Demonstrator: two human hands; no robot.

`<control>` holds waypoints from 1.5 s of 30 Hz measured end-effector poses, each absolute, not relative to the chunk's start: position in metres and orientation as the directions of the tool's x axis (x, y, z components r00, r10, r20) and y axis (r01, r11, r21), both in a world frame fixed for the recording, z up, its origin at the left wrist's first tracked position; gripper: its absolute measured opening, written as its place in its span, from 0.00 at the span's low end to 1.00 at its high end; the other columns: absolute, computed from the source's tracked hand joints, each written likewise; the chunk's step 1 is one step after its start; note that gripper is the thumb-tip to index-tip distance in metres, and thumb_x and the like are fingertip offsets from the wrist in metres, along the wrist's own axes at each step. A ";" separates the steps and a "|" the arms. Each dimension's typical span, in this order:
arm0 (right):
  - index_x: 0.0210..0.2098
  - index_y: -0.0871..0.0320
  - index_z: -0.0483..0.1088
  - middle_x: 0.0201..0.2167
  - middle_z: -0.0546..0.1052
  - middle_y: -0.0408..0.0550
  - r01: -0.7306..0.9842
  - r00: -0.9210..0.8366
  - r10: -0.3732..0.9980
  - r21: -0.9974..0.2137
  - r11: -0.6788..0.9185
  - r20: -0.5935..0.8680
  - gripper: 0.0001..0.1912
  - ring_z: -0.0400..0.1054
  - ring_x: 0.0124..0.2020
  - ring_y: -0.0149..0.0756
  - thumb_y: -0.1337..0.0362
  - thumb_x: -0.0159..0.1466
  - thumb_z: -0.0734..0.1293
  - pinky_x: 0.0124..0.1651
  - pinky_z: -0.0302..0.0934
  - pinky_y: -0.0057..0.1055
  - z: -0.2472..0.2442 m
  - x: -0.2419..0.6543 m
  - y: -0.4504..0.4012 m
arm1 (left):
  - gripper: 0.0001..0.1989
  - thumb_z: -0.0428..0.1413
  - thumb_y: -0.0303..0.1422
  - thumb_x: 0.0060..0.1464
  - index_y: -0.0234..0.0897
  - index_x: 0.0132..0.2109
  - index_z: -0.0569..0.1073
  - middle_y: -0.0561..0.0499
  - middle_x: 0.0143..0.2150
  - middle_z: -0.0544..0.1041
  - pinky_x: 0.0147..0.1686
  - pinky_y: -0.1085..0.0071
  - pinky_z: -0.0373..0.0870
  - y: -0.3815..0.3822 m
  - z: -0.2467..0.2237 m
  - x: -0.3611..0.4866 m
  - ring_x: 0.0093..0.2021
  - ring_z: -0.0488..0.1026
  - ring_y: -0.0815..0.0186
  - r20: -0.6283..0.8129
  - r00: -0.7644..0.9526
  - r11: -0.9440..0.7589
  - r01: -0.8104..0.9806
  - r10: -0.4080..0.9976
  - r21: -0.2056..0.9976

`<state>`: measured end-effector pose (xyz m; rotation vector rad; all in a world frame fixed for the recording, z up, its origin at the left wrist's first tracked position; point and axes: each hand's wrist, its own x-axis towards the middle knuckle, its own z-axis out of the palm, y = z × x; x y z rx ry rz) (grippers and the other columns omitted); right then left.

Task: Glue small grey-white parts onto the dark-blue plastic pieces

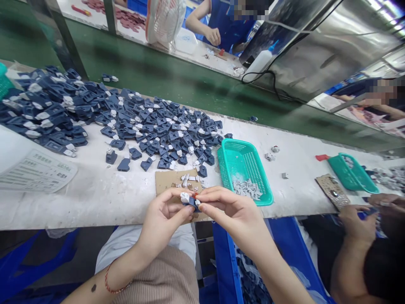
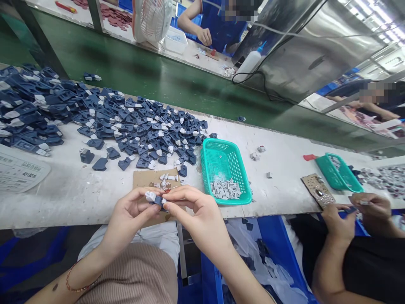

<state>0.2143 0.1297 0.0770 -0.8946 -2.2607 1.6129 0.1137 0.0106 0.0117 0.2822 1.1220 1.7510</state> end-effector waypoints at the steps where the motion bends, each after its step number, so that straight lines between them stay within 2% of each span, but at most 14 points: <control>1: 0.33 0.54 0.79 0.36 0.80 0.49 0.348 -0.790 0.597 -0.905 0.246 -0.142 0.04 0.75 0.39 0.39 0.63 0.58 0.72 0.44 0.72 0.36 0.077 0.214 0.129 | 0.09 0.63 0.30 0.50 0.36 0.39 0.74 0.48 0.47 0.78 0.34 0.76 0.77 0.010 0.011 0.114 0.37 0.79 0.67 -0.287 -0.479 -0.083 -0.614 0.830 0.785; 4: 0.33 0.54 0.79 0.35 0.80 0.49 0.330 -0.804 0.589 -0.884 0.332 -0.079 0.03 0.75 0.39 0.40 0.63 0.59 0.71 0.46 0.71 0.38 0.078 0.214 0.125 | 0.08 0.63 0.29 0.50 0.36 0.39 0.74 0.49 0.47 0.78 0.35 0.76 0.77 0.009 0.011 0.115 0.38 0.79 0.68 -0.269 -0.485 -0.106 -0.615 0.832 0.781; 7: 0.33 0.53 0.79 0.35 0.80 0.49 0.323 -0.810 0.583 -0.880 0.350 -0.065 0.03 0.75 0.40 0.40 0.63 0.59 0.71 0.47 0.70 0.39 0.077 0.215 0.124 | 0.07 0.63 0.29 0.50 0.36 0.38 0.75 0.49 0.47 0.77 0.35 0.76 0.77 0.009 0.012 0.115 0.38 0.79 0.67 -0.261 -0.493 -0.123 -0.619 0.830 0.776; 11: 0.37 0.53 0.79 0.40 0.81 0.49 0.333 -0.805 0.569 -0.922 0.196 -0.170 0.07 0.75 0.43 0.41 0.61 0.59 0.71 0.46 0.71 0.38 0.079 0.218 0.126 | 0.07 0.64 0.29 0.49 0.35 0.36 0.74 0.48 0.48 0.77 0.33 0.75 0.78 0.006 0.014 0.115 0.38 0.79 0.65 -0.260 -0.482 -0.138 -0.644 0.837 0.752; 14: 0.39 0.52 0.78 0.40 0.81 0.48 0.314 -0.793 0.577 -0.943 0.112 -0.196 0.09 0.75 0.41 0.39 0.57 0.63 0.67 0.44 0.71 0.35 0.079 0.216 0.125 | 0.08 0.65 0.29 0.48 0.35 0.35 0.74 0.47 0.49 0.76 0.31 0.74 0.79 0.005 0.016 0.115 0.36 0.79 0.66 -0.257 -0.473 -0.145 -0.659 0.843 0.738; 17: 0.38 0.53 0.78 0.39 0.81 0.47 0.294 -0.805 0.569 -0.946 0.133 -0.170 0.15 0.74 0.42 0.40 0.53 0.66 0.62 0.47 0.69 0.36 0.073 0.213 0.118 | 0.08 0.65 0.30 0.47 0.35 0.34 0.74 0.46 0.52 0.75 0.30 0.74 0.79 0.005 0.017 0.116 0.35 0.79 0.66 -0.243 -0.486 -0.166 -0.655 0.839 0.737; 21: 0.37 0.54 0.78 0.37 0.80 0.47 0.285 -0.831 0.527 -0.949 0.132 -0.177 0.20 0.73 0.39 0.40 0.51 0.67 0.59 0.46 0.68 0.35 0.062 0.209 0.107 | 0.08 0.65 0.30 0.46 0.35 0.33 0.74 0.44 0.57 0.73 0.29 0.74 0.78 0.005 0.018 0.116 0.35 0.79 0.66 -0.230 -0.492 -0.178 -0.649 0.839 0.739; 26: 0.39 0.55 0.78 0.40 0.79 0.48 0.238 -0.844 0.523 -0.958 0.161 -0.122 0.18 0.71 0.45 0.41 0.53 0.69 0.59 0.52 0.64 0.35 0.057 0.209 0.105 | 0.07 0.66 0.28 0.45 0.35 0.34 0.76 0.43 0.56 0.75 0.28 0.77 0.77 0.006 0.015 0.117 0.34 0.79 0.67 -0.236 -0.502 -0.185 -0.653 0.832 0.735; 29: 0.39 0.54 0.77 0.41 0.79 0.49 0.229 -0.839 0.531 -0.961 0.153 -0.116 0.19 0.70 0.47 0.42 0.53 0.69 0.59 0.52 0.64 0.36 0.054 0.209 0.105 | 0.07 0.65 0.28 0.46 0.35 0.34 0.77 0.44 0.55 0.76 0.29 0.77 0.77 0.007 0.014 0.117 0.37 0.80 0.65 -0.230 -0.499 -0.192 -0.657 0.835 0.729; 34: 0.39 0.55 0.77 0.41 0.78 0.50 0.221 -0.814 0.571 -0.965 0.139 -0.104 0.24 0.71 0.47 0.43 0.48 0.69 0.55 0.53 0.65 0.38 0.044 0.211 0.105 | 0.07 0.65 0.29 0.47 0.36 0.37 0.78 0.43 0.58 0.74 0.29 0.75 0.78 0.010 0.014 0.116 0.39 0.80 0.62 -0.197 -0.467 -0.178 -0.644 0.862 0.744; 38: 0.40 0.55 0.76 0.42 0.76 0.50 0.207 -0.816 0.576 -0.958 0.199 -0.056 0.23 0.69 0.48 0.42 0.50 0.70 0.54 0.53 0.64 0.36 0.042 0.212 0.107 | 0.07 0.65 0.28 0.47 0.36 0.36 0.78 0.43 0.58 0.74 0.28 0.76 0.77 0.014 0.014 0.117 0.36 0.79 0.66 -0.235 -0.468 -0.145 -0.643 0.852 0.752; 43: 0.37 0.56 0.75 0.40 0.73 0.50 0.183 -0.810 0.587 -0.958 0.221 -0.019 0.23 0.69 0.46 0.40 0.52 0.70 0.53 0.51 0.63 0.34 0.043 0.212 0.110 | 0.07 0.65 0.30 0.49 0.35 0.37 0.77 0.43 0.58 0.74 0.32 0.77 0.77 0.022 0.012 0.121 0.41 0.79 0.64 -0.259 -0.455 -0.128 -0.662 0.852 0.739; 45: 0.36 0.57 0.75 0.39 0.73 0.51 0.190 -0.814 0.580 -0.957 0.220 -0.028 0.24 0.69 0.45 0.39 0.52 0.71 0.53 0.49 0.64 0.34 0.044 0.214 0.115 | 0.08 0.65 0.30 0.49 0.35 0.38 0.78 0.42 0.59 0.73 0.32 0.77 0.77 0.026 0.013 0.123 0.40 0.79 0.65 -0.259 -0.440 -0.116 -0.662 0.860 0.740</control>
